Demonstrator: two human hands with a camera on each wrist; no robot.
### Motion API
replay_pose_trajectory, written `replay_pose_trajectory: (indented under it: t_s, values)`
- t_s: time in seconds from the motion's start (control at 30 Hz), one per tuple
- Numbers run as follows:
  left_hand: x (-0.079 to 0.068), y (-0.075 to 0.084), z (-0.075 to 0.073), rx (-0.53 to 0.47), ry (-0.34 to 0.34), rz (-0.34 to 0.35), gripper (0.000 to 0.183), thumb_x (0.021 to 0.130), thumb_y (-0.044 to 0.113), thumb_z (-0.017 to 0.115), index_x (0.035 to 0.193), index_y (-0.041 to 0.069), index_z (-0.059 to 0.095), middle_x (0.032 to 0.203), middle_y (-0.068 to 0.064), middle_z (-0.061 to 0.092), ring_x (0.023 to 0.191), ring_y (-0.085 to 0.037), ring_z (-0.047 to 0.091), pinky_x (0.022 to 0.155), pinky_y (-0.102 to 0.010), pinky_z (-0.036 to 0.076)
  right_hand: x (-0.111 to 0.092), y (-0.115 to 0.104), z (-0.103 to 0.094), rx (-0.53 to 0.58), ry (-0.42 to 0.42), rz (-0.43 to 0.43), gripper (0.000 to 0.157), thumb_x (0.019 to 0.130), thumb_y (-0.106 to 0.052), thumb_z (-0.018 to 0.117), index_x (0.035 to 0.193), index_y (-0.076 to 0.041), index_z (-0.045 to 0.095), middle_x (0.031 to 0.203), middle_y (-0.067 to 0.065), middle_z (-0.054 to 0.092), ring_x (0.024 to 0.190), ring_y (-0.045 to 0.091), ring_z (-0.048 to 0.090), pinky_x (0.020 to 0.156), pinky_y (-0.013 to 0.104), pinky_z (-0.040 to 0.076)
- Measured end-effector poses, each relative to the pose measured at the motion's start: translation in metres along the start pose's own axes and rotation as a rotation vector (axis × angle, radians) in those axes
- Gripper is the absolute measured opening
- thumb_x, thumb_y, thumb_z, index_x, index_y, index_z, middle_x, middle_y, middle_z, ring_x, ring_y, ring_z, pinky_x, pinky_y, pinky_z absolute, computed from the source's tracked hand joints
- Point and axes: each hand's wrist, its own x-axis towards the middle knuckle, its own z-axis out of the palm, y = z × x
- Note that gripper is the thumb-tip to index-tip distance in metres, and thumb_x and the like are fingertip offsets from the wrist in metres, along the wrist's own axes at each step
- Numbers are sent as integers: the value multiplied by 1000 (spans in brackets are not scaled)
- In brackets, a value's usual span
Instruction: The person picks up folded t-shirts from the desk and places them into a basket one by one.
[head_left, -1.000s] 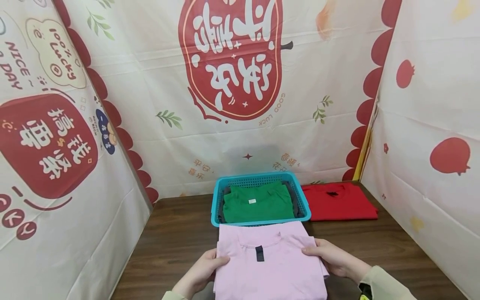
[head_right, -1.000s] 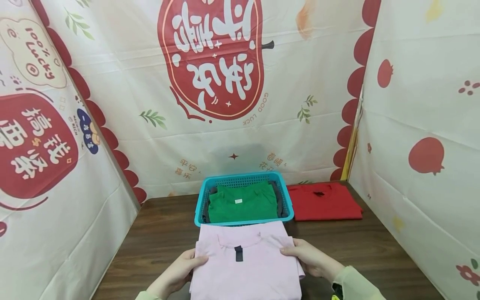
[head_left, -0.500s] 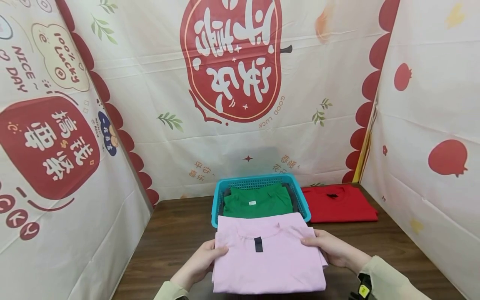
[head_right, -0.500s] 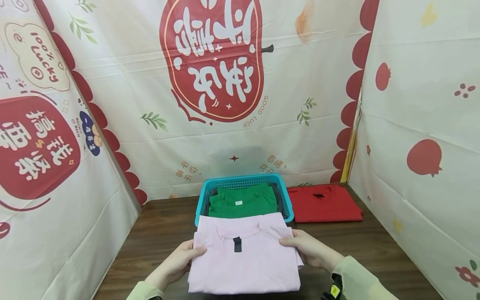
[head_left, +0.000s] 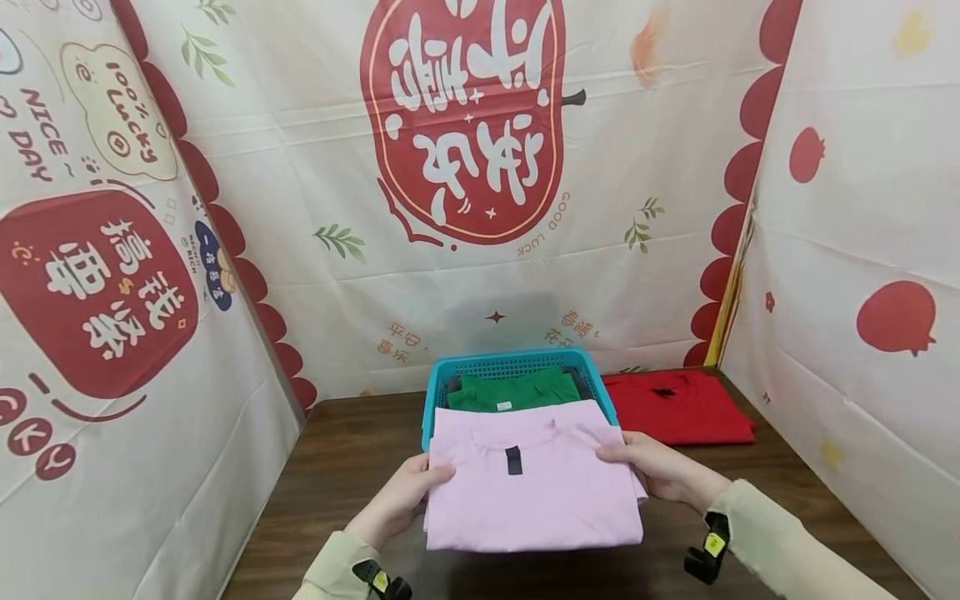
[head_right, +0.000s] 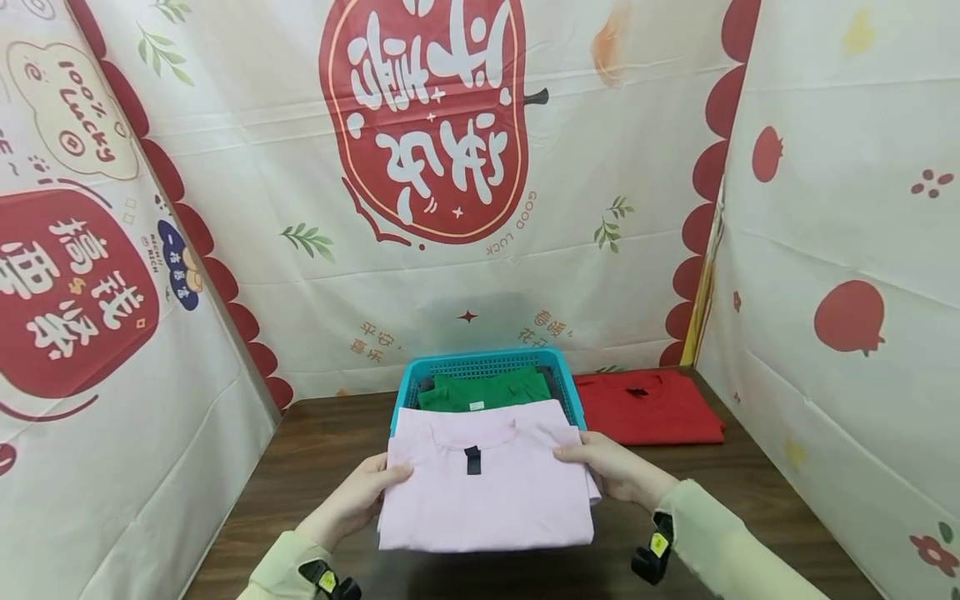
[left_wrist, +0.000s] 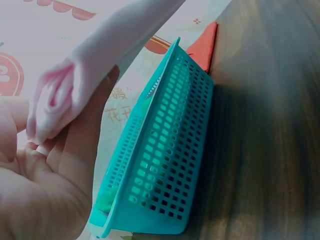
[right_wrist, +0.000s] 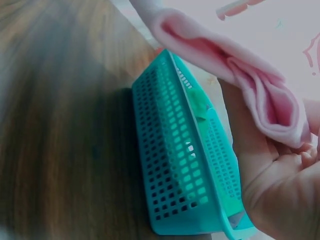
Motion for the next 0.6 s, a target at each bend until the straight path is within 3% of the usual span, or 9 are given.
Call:
replay_pose_trajectory:
  t_s: [0.6]
  values:
    - [30, 13, -9, 14, 63, 31, 39, 97, 20, 58, 124, -9, 54, 96, -10, 70, 82, -18, 68, 71, -34, 56, 32, -15, -18, -52, 120, 17, 47, 97, -22, 57, 133, 2, 41, 100, 8, 70, 89, 26, 70, 80, 41, 55]
